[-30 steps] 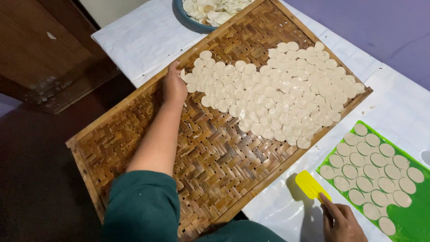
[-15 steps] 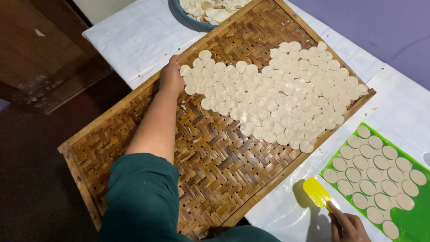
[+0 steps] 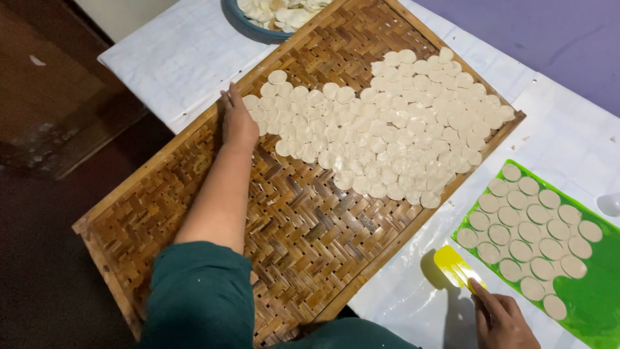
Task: Transferring small circular dough pieces from a cutting sheet to a woven bamboo drying tray using a spatula.
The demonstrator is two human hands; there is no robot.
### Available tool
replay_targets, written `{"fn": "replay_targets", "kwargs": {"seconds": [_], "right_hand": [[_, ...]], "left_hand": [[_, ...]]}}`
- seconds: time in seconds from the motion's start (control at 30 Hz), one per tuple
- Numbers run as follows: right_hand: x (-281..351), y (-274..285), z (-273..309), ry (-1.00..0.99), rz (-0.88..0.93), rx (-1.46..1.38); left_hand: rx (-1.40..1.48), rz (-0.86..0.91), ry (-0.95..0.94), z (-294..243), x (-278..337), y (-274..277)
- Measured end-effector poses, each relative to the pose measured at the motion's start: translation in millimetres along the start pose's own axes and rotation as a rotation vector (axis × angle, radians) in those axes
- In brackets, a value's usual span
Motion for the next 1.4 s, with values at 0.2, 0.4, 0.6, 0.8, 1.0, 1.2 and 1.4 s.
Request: {"fn": "replay_targets", "kwargs": {"seconds": [0.2, 0.4, 0.6, 0.8, 1.0, 1.2, 1.4], "right_hand": [[15.8, 32.7, 42.5, -0.215, -0.261, 0.239], [39.9, 71.5, -27.0, -0.336, -0.515, 0.310], [63.2, 112.5, -65.6, -0.629, -0.445, 0.533], [73.2, 116.1, -72.0, -0.470, -0.310, 0.489], [64.1, 119.9, -58.0, -0.478, -0.282, 0.497], [56.2, 118.3, -58.4, -0.447, -0.269, 0.426], [62.2, 101.5, -73.8, -0.420, -0.421, 0.053]], "left_hand": [[-0.008, 0.049, -0.232, -62.5, 108.0, -47.5], [-0.052, 0.154, -0.817, -129.4, 255.1, -92.2], [0.126, 0.133, -1.056, -145.7, 322.1, -136.3], [0.069, 0.172, -1.017, -150.2, 331.3, -138.3], [0.080, 0.160, -1.001, -151.0, 342.3, -139.4], [0.100, 0.205, -0.963, -160.3, 356.5, -127.5], [0.376, 0.301, -0.891, -169.6, 362.4, -123.6]]}}
Point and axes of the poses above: each hand's wrist, its own x-axis away from the middle knuckle, its own y-axis out of the back of the hand, z = x × y, the point moved 1 cm from there along -x, towards the middle knuckle, and after that the axes turned 12 degrees about -x, right-handed, at the moved point
